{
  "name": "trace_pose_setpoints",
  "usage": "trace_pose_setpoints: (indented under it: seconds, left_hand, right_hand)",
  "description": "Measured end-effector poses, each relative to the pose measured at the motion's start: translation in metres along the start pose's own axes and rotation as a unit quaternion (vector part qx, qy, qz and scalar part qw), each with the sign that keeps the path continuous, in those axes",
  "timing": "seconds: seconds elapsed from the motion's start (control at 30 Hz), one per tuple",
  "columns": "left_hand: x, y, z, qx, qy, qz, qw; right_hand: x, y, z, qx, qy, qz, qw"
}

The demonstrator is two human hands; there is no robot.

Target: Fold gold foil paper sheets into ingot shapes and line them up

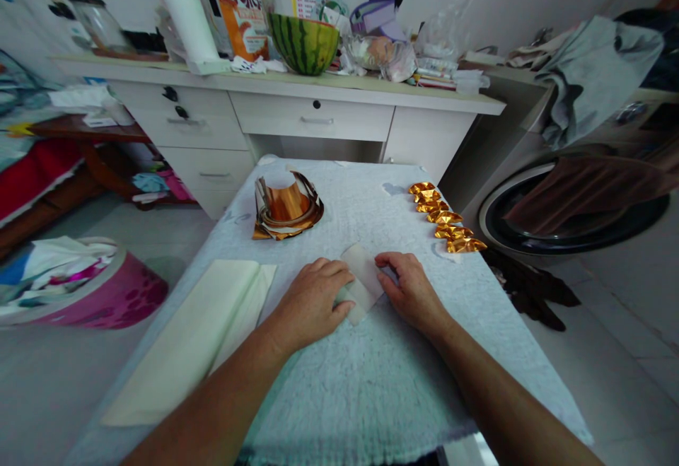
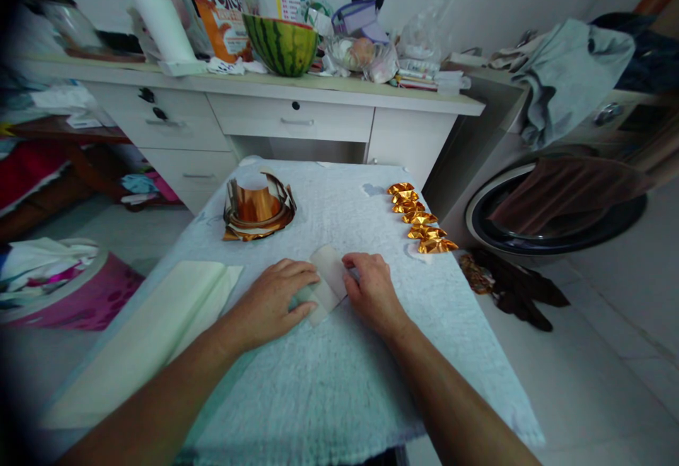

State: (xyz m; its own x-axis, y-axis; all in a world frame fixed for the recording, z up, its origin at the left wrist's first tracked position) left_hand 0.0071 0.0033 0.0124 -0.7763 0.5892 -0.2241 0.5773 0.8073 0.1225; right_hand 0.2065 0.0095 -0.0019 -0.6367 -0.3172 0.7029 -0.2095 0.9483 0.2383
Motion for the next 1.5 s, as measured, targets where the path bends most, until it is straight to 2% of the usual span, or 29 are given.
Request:
trace_pose_setpoints:
  seconds: [0.37, 0.53, 0.83, 1.07, 1.2, 1.33, 1.5]
  left_hand:
    - [-0.014, -0.001, -0.003, -0.002, 0.034, -0.009, 0.999]
    - [-0.013, -0.001, -0.003, -0.002, 0.038, -0.008, 0.999]
    - [-0.018, -0.002, -0.002, -0.02, 0.041, -0.016, 0.999]
    - [-0.022, -0.001, -0.003, -0.021, 0.047, -0.02, 0.998]
    - [-0.022, 0.0, -0.002, -0.019, 0.051, -0.015, 0.998]
    - [-0.023, 0.001, -0.001, -0.02, 0.052, -0.002, 0.998]
    - [-0.027, 0.003, 0.003, 0.0, 0.052, 0.025, 0.998]
  right_hand:
    - [0.009, -0.004, -0.001, 0.073, -0.028, -0.054, 0.995]
    - [0.007, -0.004, 0.0, 0.065, -0.03, -0.069, 0.995]
    - [0.005, -0.005, -0.01, 0.042, 0.038, -0.152, 0.987]
    - [0.016, -0.006, -0.02, 0.066, 0.103, -0.147, 0.981]
    - [0.016, -0.004, -0.022, 0.038, 0.105, -0.134, 0.985]
    - [0.007, 0.0, -0.017, -0.008, 0.068, -0.073, 0.995]
    - [0.003, 0.0, -0.013, -0.017, 0.066, -0.052, 0.996]
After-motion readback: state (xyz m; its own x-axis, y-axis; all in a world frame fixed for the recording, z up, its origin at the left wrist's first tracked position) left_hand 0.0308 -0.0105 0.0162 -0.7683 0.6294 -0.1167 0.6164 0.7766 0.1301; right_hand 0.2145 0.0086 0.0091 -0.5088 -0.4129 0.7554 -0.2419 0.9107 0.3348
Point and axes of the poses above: each hand's wrist, its own y-axis towards the middle knuckle, its own z-axis out of the palm, x = y × z, the point moved 2 cm from there along y, towards the middle knuckle, and after that the axes turned 10 degrees about y, right-handed, at the moved point
